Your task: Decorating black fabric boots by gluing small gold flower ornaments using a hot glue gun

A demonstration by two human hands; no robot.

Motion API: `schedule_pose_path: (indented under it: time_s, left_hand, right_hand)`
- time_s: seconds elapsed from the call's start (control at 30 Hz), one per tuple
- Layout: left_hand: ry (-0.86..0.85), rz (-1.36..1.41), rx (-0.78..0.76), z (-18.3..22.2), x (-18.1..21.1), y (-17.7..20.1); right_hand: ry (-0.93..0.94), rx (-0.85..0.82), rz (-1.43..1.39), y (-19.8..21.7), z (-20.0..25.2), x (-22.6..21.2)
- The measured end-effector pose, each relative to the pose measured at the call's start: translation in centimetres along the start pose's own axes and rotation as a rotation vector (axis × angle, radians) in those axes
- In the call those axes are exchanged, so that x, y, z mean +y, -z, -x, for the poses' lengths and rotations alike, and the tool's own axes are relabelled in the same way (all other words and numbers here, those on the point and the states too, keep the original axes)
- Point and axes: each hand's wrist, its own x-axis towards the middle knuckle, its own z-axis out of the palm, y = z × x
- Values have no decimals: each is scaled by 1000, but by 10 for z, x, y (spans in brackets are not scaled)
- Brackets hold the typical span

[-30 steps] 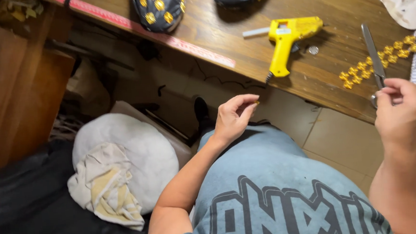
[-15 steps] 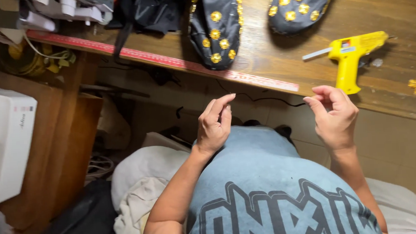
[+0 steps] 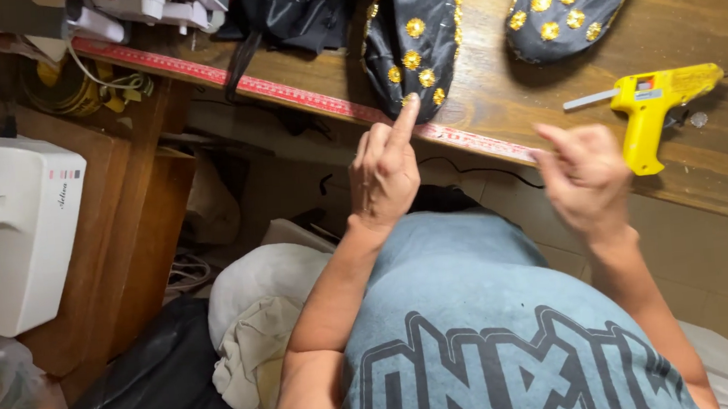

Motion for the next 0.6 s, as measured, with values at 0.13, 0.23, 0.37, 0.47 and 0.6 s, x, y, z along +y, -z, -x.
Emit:
schedule_pose_path:
  time_s: [0.13, 0.23, 0.37, 0.47, 0.6]
  left_hand:
    - [-51, -47, 101, -9, 8, 1]
    - [-47, -53, 97, -9, 13, 0]
    - [54, 112, 142, -31, 20, 10]
    - [122, 250, 182, -61, 2, 19]
    - [118, 282, -30, -112, -27, 17]
  right_hand:
    - [155, -26, 28, -24, -27, -11]
    - [164, -15, 2, -28, -28, 4]
    - [79, 26, -35, -5, -11, 37]
    - [40, 12, -79, -1, -9, 43]
    - [126, -8, -90, 0, -38, 9]
